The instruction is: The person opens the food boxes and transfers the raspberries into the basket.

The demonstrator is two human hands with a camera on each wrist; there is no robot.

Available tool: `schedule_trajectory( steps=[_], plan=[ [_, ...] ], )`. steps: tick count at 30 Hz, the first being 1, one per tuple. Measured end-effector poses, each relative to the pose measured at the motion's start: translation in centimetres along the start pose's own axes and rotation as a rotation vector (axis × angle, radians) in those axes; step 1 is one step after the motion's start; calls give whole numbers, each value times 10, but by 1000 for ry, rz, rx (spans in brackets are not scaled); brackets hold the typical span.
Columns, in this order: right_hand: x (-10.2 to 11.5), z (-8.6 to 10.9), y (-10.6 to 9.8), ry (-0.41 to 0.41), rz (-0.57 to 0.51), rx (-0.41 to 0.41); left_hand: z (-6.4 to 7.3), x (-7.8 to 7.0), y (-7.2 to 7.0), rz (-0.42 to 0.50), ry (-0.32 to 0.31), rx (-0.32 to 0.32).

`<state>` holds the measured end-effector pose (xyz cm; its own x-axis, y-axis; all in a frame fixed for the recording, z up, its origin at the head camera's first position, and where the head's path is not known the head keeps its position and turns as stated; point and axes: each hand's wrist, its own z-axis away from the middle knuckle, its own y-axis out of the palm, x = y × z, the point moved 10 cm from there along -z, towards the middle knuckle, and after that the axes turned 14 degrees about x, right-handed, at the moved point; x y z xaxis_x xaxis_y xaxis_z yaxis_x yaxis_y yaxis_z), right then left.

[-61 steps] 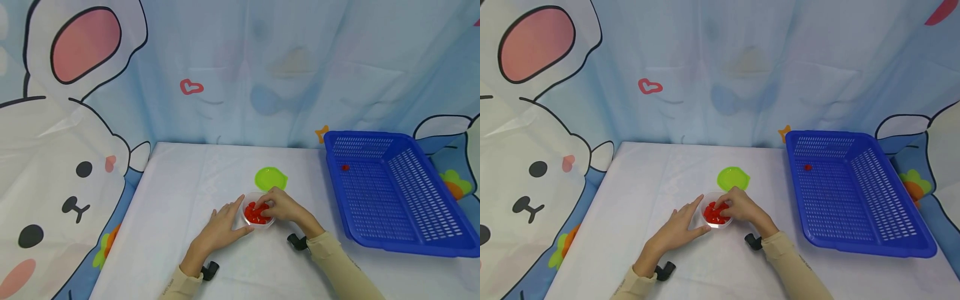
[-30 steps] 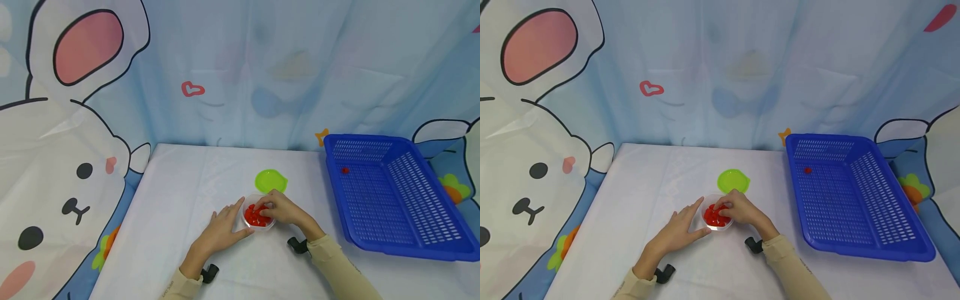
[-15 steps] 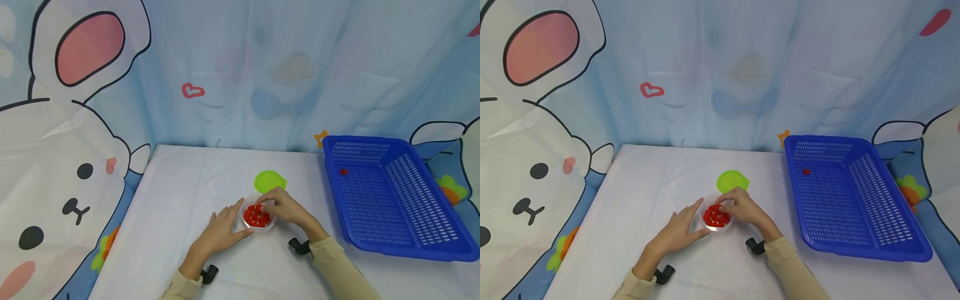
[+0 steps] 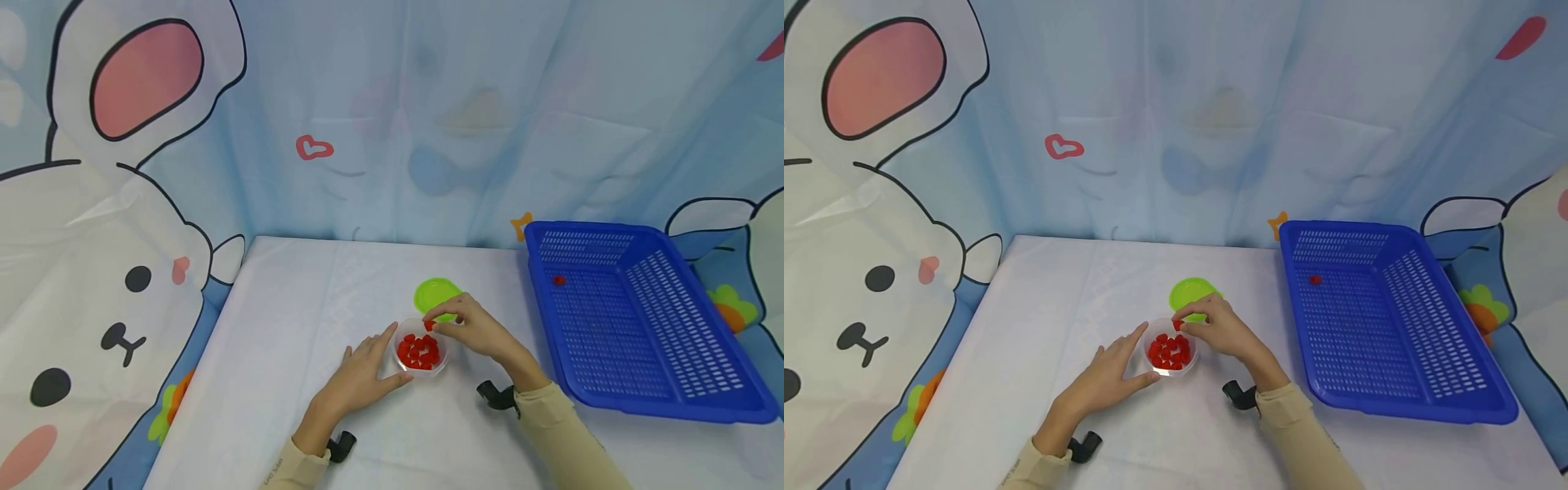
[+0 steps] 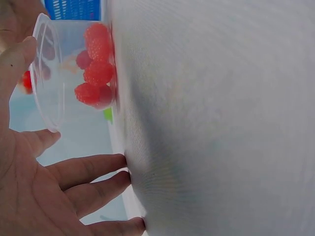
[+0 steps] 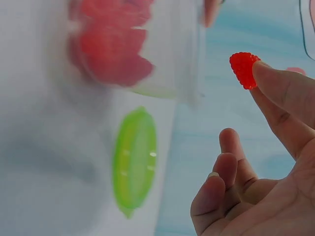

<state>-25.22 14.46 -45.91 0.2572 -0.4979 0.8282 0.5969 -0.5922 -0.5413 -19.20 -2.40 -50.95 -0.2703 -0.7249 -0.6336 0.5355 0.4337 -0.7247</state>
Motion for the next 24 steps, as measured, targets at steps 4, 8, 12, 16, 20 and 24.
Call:
schedule_trajectory(
  steps=[4, 8, 12, 16, 20, 24],
  plan=[
    [11, 5, -14, -28, 28, -22, 0, 0, 0, 1, -5, 1],
    [20, 12, -31, -6, 56, -41, 0, 1, 1, 1, -9, 1],
    [28, 24, -56, 25, 83, -58, -1, 2, 2, 2, -4, 4],
    [36, 41, -91, 34, 118, -89, -1, 2, 2, 4, 1, 4],
    [23, 64, -134, 162, 68, -153, -1, 3, 2, 11, 2, 5],
    [-13, 86, -174, 309, -31, -199, -1, 2, 2, 15, 2, 9]
  ],
)
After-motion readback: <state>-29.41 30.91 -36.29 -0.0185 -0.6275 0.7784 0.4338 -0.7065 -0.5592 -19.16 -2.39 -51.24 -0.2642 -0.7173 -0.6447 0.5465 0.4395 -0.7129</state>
